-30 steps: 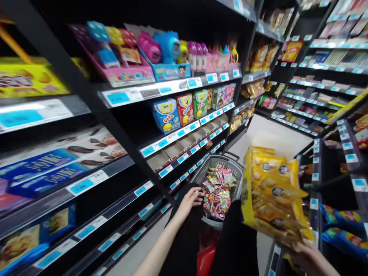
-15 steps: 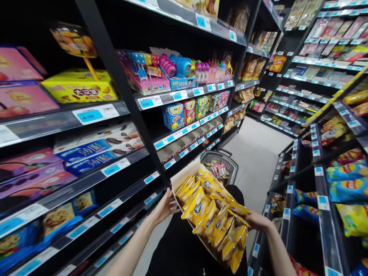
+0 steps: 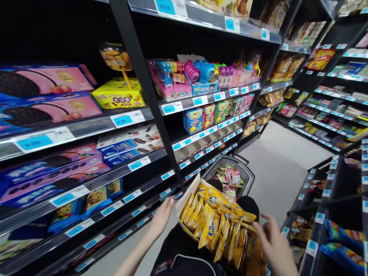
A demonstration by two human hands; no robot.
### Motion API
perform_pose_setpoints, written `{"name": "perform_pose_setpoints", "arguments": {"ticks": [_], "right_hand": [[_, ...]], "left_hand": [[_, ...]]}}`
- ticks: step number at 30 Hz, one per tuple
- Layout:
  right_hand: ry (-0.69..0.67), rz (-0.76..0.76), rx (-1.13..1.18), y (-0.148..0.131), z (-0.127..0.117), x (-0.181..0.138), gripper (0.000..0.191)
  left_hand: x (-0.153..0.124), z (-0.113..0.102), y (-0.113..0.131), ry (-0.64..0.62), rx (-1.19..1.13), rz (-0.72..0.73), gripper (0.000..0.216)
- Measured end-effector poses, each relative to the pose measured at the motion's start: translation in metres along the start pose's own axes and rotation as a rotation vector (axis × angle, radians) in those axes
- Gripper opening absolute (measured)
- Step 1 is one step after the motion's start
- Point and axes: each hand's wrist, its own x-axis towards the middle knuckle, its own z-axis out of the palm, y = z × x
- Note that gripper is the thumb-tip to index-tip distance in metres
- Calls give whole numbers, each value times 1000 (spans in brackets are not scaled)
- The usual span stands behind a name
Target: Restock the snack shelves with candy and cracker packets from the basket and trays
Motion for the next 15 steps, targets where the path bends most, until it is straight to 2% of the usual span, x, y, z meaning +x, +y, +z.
{"name": "perform_pose_setpoints", "arguments": {"ticks": [2,4,6,8,10,12,15], "right_hand": [[-57,-39,-254,-33,24,-15,66],[-137,-38,-414,-49,43,-19,57],[-210,-46,-423,-45,46,-16,57],[-213,-80,-262,-31,30,-14,57],[-123,-123,29,-16,3,-17,49],[-3,-136,346,-6,-23,-22,48],[155,-65,677,-4,-42,-30,54]], "left_hand": [[5,-7,38,107,16,190,48],[3,-8,79,188,47,391,43],[-3,-2,115,131,69,535,35],[-10,11,141,-80,75,613,32],[-17,30,155,-355,62,609,39],[-24,51,158,-627,-23,547,57],[-31,81,153,-975,-377,416,79]]}}
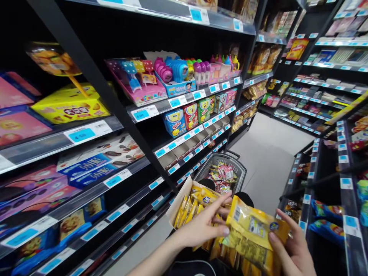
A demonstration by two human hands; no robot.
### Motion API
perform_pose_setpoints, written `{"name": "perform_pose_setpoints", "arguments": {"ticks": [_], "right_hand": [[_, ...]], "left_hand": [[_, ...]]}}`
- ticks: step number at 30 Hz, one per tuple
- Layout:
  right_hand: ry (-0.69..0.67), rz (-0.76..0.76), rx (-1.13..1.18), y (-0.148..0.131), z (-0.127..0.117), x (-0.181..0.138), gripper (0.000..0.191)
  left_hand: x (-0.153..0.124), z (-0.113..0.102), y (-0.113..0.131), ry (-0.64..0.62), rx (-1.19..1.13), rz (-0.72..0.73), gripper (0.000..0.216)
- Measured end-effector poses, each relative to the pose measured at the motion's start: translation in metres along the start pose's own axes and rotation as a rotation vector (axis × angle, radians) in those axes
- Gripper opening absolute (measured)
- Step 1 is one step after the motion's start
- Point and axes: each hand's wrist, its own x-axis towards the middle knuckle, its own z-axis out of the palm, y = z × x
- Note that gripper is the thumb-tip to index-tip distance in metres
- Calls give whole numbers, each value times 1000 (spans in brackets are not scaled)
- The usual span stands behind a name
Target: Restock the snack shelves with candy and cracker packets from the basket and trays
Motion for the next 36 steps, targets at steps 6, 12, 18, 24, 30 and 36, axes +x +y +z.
{"name": "perform_pose_setpoints", "arguments": {"ticks": [6,12,18,24,30,36], "right_hand": [[100,1,73,9,15,-4,36],[-87,-84,14,7,19,-5,27],[-38,-79,16,-9,25,-17,46],[27,-12,171,-17,33,-24,37],[107,-27,212,-19,38,-24,26],[105,8,223,-7,26,-21,23]], "left_hand": [[10,10,0,56,-201,56,64],[4,0,16,64,254,6,45],[2,9,8,211,158,62,29],[0,13,3,305,142,186,16],[0,16,4,333,184,216,18],[-1,11,7,218,-185,-44,28]]}}
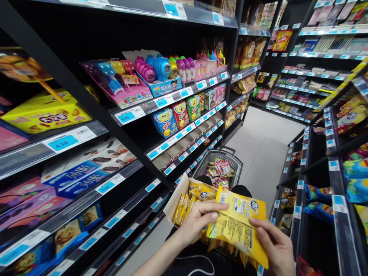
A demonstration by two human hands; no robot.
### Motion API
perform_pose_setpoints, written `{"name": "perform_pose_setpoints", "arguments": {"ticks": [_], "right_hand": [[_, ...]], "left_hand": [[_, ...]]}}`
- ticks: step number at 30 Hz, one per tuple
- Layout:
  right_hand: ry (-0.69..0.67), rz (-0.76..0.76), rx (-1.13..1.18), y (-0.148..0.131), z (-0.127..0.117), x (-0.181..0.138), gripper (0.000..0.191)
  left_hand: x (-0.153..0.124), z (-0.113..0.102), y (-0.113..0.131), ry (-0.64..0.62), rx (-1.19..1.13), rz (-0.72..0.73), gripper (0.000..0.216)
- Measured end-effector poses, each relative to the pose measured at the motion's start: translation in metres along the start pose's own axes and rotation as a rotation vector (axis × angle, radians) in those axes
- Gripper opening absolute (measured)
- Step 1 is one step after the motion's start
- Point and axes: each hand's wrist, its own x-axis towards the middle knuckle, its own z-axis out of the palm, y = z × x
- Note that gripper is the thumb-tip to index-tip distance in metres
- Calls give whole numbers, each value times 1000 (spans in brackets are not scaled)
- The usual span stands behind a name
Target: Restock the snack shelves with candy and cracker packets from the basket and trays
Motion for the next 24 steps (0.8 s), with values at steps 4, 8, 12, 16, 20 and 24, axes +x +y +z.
{"name": "perform_pose_setpoints", "arguments": {"ticks": [4,8,12,16,20,24], "right_hand": [[-190,120,207,-4,-11,2,39],[-192,61,67,-12,-7,11,38],[-82,-108,-186,-18,-1,24,21],[-46,-138,-386,-30,-2,27,28],[-139,-91,-419,-41,-8,29,32],[-231,40,-281,-44,-9,48,32]], "left_hand": [[1,-9,4,-133,-396,-232,52],[3,-13,14,-100,-42,-164,40],[2,-12,21,-29,393,48,29],[-2,-10,29,90,779,297,47],[-2,-9,34,68,745,247,47],[6,-10,25,29,635,85,43]]}}
